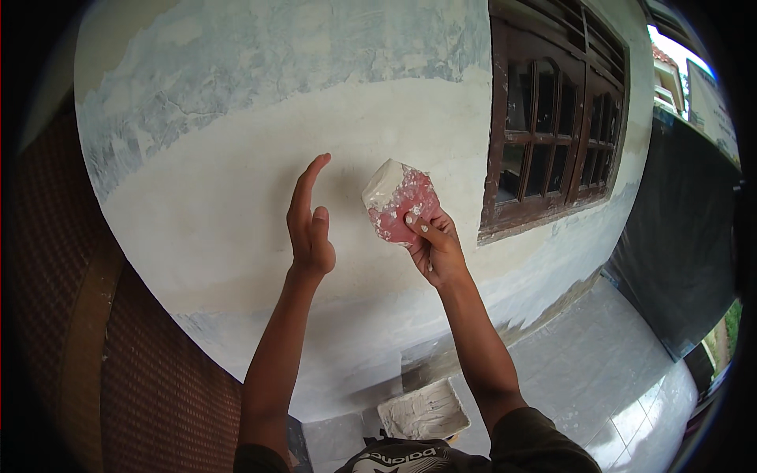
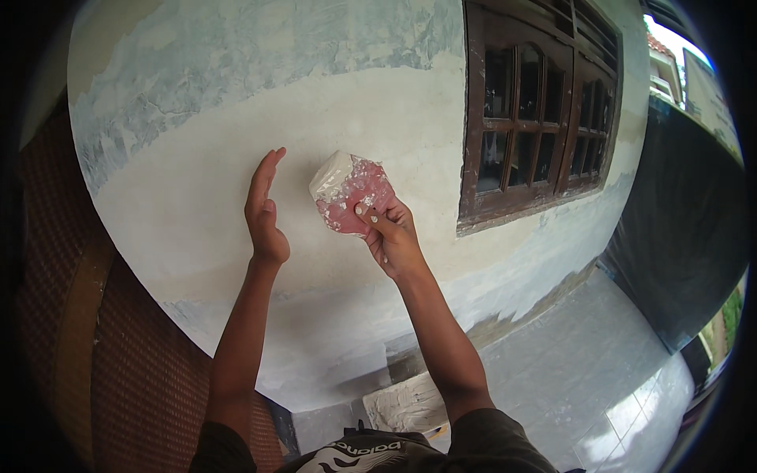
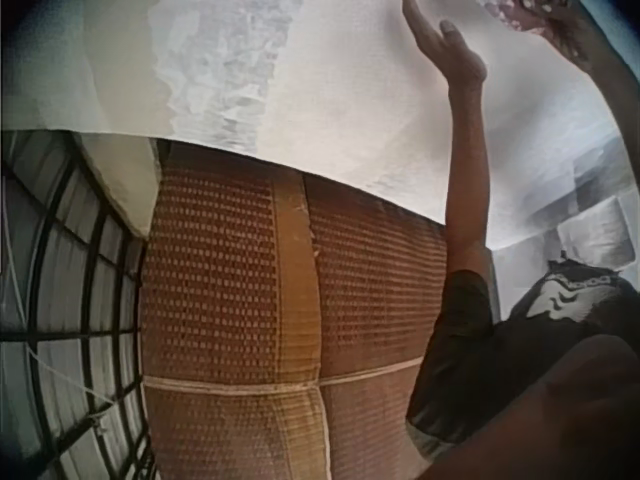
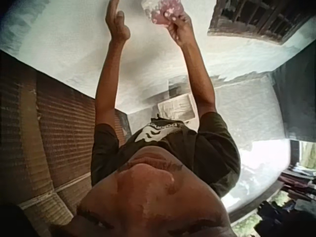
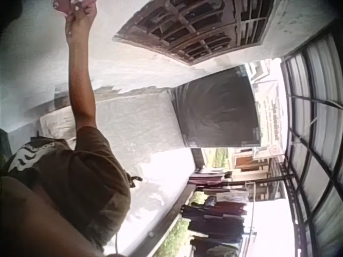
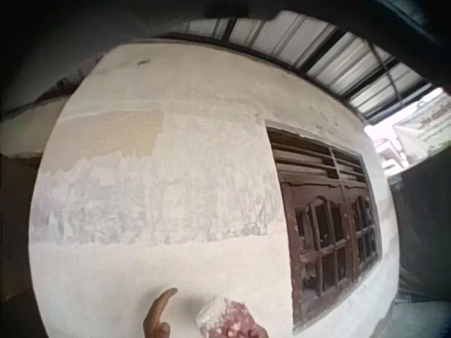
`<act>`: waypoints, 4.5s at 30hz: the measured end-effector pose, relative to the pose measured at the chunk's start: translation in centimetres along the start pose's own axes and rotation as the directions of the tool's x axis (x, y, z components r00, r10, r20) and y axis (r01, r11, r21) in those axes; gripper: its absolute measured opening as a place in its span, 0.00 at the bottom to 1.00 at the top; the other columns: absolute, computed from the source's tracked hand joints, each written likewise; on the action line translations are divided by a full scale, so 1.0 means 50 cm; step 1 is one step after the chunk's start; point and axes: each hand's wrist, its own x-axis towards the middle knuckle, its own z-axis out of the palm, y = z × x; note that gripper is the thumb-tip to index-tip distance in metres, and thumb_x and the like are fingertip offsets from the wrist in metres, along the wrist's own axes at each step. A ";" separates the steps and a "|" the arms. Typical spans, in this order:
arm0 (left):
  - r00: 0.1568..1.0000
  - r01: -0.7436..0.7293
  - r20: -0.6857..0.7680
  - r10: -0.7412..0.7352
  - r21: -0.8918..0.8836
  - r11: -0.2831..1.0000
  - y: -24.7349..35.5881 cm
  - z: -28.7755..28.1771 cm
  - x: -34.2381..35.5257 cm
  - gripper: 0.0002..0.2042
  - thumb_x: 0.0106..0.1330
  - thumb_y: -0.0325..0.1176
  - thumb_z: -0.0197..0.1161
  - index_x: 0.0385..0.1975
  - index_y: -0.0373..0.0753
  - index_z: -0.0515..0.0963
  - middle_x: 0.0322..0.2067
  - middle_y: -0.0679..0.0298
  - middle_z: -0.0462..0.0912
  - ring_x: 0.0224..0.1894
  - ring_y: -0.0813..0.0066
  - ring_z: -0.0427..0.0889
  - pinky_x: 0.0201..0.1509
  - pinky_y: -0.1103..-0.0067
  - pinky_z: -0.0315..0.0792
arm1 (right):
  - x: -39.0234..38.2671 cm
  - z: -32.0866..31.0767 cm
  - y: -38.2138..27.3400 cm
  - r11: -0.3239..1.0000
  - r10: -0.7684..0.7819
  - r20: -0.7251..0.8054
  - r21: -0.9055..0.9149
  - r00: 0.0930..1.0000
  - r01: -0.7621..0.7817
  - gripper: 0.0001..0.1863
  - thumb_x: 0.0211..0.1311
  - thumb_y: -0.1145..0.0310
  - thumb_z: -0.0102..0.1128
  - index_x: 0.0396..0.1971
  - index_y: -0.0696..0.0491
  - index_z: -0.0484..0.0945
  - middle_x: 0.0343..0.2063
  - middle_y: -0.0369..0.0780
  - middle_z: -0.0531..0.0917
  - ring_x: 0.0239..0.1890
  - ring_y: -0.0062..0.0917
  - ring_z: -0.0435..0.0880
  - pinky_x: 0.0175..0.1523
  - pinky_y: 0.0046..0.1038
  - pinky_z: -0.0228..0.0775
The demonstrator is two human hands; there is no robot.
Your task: The person patches and smooths a wall by applying wall filler from a tray to the wall with a putty knife.
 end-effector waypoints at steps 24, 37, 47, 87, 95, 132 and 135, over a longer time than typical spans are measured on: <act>0.896 -0.398 -0.024 0.444 0.403 0.824 -0.116 -0.200 0.517 0.23 0.71 0.38 0.50 0.63 0.33 0.69 0.61 0.47 0.74 0.64 0.50 0.72 0.70 0.64 0.63 | 0.496 0.289 -0.150 0.757 -0.467 0.093 -0.473 0.880 0.451 0.15 0.62 0.77 0.63 0.49 0.61 0.77 0.42 0.41 0.83 0.39 0.24 0.85 0.45 0.25 0.80; 0.844 -0.364 -0.003 0.537 0.732 0.576 -0.177 -0.232 0.611 0.24 0.71 0.36 0.50 0.65 0.36 0.67 0.64 0.51 0.71 0.69 0.54 0.67 0.78 0.62 0.50 | 0.795 0.563 -0.270 -0.611 -0.516 0.774 -0.633 0.367 0.476 0.12 0.65 0.80 0.47 0.39 0.62 0.82 0.46 0.52 0.81 0.48 0.44 0.80 0.48 0.43 0.78; 0.866 -0.326 -0.001 0.501 0.757 0.566 -0.171 -0.231 0.604 0.24 0.70 0.35 0.51 0.65 0.33 0.67 0.64 0.48 0.71 0.69 0.54 0.66 0.77 0.62 0.50 | 0.896 0.620 -0.246 -0.895 -0.359 0.892 -0.413 0.274 0.171 0.12 0.67 0.76 0.49 0.42 0.59 0.82 0.46 0.47 0.81 0.47 0.40 0.81 0.48 0.38 0.81; 0.835 -0.342 -0.034 0.548 0.749 0.567 -0.176 -0.221 0.610 0.22 0.68 0.34 0.51 0.61 0.32 0.71 0.59 0.46 0.75 0.65 0.50 0.72 0.74 0.61 0.58 | 0.928 0.621 -0.253 -0.926 -0.236 0.948 -0.286 0.211 0.246 0.09 0.63 0.78 0.51 0.38 0.63 0.80 0.39 0.50 0.81 0.42 0.41 0.81 0.45 0.37 0.80; 0.854 -0.328 -0.039 0.519 0.733 0.595 -0.175 -0.242 0.605 0.22 0.70 0.34 0.49 0.62 0.34 0.70 0.62 0.46 0.73 0.66 0.48 0.70 0.75 0.63 0.56 | 0.750 0.547 -0.145 -0.918 -0.039 0.987 -0.096 0.154 0.384 0.15 0.52 0.81 0.56 0.40 0.56 0.83 0.39 0.41 0.81 0.41 0.35 0.82 0.41 0.36 0.82; 0.814 -0.349 -0.051 0.579 0.753 0.557 -0.174 -0.225 0.610 0.21 0.66 0.32 0.52 0.57 0.30 0.74 0.56 0.46 0.78 0.63 0.51 0.74 0.72 0.61 0.61 | 0.873 0.639 -0.235 -0.933 -0.198 0.956 -0.251 0.216 0.258 0.11 0.61 0.81 0.51 0.39 0.64 0.81 0.46 0.48 0.80 0.47 0.41 0.80 0.48 0.36 0.80; 0.835 -0.334 -0.052 0.548 0.743 0.580 -0.177 -0.232 0.608 0.21 0.67 0.32 0.51 0.59 0.32 0.73 0.59 0.46 0.76 0.64 0.49 0.72 0.74 0.61 0.59 | 0.859 0.607 -0.195 -0.916 -0.130 0.941 -0.235 0.313 0.326 0.10 0.63 0.79 0.51 0.38 0.64 0.81 0.46 0.48 0.80 0.47 0.42 0.80 0.49 0.37 0.80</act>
